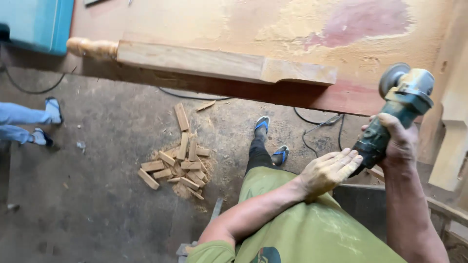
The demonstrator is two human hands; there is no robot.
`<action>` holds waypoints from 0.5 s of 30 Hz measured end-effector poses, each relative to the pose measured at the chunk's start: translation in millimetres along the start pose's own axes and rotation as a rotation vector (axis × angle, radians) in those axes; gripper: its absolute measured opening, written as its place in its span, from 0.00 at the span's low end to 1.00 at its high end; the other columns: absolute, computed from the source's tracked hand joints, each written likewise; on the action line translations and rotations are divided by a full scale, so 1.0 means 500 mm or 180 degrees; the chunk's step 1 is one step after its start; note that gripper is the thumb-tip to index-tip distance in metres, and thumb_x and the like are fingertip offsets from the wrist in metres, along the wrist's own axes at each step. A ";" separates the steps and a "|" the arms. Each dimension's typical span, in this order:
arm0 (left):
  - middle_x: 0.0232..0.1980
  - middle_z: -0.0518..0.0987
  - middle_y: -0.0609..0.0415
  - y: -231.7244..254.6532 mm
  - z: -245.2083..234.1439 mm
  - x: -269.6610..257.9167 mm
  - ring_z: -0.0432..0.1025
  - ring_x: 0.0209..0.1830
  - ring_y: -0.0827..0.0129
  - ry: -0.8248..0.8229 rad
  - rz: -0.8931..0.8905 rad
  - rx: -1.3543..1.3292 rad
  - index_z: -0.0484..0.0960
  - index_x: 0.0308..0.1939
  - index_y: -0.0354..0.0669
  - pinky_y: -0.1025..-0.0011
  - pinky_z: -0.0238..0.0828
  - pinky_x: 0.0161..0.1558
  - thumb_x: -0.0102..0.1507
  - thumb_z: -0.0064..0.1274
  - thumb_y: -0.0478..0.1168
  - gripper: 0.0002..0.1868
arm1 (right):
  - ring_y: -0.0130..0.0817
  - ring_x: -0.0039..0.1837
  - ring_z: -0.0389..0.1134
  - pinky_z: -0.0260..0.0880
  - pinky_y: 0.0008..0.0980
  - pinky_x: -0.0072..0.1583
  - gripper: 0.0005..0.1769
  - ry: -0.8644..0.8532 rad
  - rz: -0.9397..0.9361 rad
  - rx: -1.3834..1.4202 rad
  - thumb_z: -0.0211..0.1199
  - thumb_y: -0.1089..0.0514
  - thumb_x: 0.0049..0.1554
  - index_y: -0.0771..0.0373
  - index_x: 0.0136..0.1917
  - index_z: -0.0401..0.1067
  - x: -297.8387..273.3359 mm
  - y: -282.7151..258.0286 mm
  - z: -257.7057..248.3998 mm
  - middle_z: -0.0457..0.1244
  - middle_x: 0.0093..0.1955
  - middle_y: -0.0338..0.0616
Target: The person uses an angle grinder with a sanding disc to smooth the surface of a long wooden piece with a turned end. They hold the wood with one hand while operating the tool with the other, moving along the length of the piece. The person also sands a smaller rectangular block of wood and then returns to the larger piece.
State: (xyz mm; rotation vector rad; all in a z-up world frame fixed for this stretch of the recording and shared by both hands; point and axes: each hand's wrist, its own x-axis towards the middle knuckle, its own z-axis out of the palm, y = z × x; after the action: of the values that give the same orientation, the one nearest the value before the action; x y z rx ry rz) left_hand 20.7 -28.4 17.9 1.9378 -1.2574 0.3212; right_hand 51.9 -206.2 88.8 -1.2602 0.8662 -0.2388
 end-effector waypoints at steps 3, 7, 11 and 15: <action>0.68 0.77 0.37 -0.026 -0.012 0.010 0.75 0.68 0.54 -0.0165 0.0246 -0.0072 0.73 0.68 0.30 0.62 0.69 0.72 0.73 0.41 0.27 0.19 | 0.32 0.37 0.70 0.72 0.28 0.38 0.20 0.0095 -0.0152 -0.0120 0.69 0.55 0.48 0.60 0.53 0.68 -0.004 -0.032 0.021 0.65 0.41 0.39; 0.70 0.77 0.50 -0.111 -0.083 0.034 0.75 0.69 0.68 -0.0165 0.0522 0.0164 0.77 0.67 0.47 0.61 0.57 0.75 0.71 0.56 0.50 0.22 | 0.32 0.36 0.70 0.70 0.28 0.37 0.19 0.0029 -0.0184 -0.0226 0.70 0.57 0.50 0.58 0.52 0.66 0.008 -0.032 0.041 0.62 0.41 0.37; 0.63 0.74 0.41 -0.308 -0.235 0.078 0.73 0.62 0.57 -0.0309 0.0452 0.1686 0.72 0.63 0.28 0.65 0.75 0.64 0.64 0.52 0.69 0.44 | 0.32 0.34 0.67 0.70 0.30 0.37 0.18 -0.0086 -0.0024 -0.0146 0.70 0.57 0.50 0.62 0.50 0.67 0.012 -0.008 0.097 0.63 0.37 0.42; 0.69 0.69 0.33 -0.550 -0.335 0.044 0.59 0.73 0.40 -0.0476 -0.1039 0.1029 0.64 0.75 0.39 0.47 0.45 0.75 0.45 0.70 0.67 0.62 | 0.38 0.42 0.68 0.72 0.43 0.42 0.23 0.0203 -0.0355 -0.0723 0.78 0.60 0.47 0.66 0.52 0.72 0.011 0.041 0.193 0.65 0.40 0.50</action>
State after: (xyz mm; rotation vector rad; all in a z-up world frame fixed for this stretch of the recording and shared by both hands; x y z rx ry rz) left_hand 300.0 133.5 10.2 2.4420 -1.0014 0.2242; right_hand 115.5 -132.2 72.7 -1.5220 0.8972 -0.2763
